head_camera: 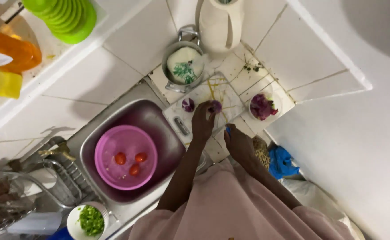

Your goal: Peeling and chopping a red onion on a cutting board and washing tomatoes in a sink.

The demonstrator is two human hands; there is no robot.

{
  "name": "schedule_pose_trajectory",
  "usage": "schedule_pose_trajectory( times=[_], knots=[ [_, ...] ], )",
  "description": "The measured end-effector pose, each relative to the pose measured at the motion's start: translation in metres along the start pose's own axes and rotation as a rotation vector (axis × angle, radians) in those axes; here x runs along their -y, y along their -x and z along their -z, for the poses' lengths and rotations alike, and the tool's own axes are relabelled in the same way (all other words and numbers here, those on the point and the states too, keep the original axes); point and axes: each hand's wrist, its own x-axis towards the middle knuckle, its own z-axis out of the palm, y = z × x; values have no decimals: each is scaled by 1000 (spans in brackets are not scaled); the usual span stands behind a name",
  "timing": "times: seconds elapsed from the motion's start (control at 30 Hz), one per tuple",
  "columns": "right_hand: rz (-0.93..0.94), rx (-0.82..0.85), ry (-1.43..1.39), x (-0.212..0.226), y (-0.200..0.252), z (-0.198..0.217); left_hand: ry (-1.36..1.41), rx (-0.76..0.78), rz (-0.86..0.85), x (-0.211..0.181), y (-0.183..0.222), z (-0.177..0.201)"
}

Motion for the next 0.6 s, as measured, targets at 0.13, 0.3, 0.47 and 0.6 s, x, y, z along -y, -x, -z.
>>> schedule_pose_trajectory(
  times=[0.13, 0.3, 0.47, 0.6],
  knots=[
    [-1, 63, 110, -7, -6, 7, 64, 45, 153, -15, -2, 0],
    [45, 83, 191, -12, -12, 0, 29, 89, 210, -27, -6, 5],
    [18, 143, 284, -1, -26, -2, -4, 99, 166, -30, -10, 3],
    [21, 175, 301, 4, -51, -7, 9, 91, 163, -26, -11, 0]
  ],
)
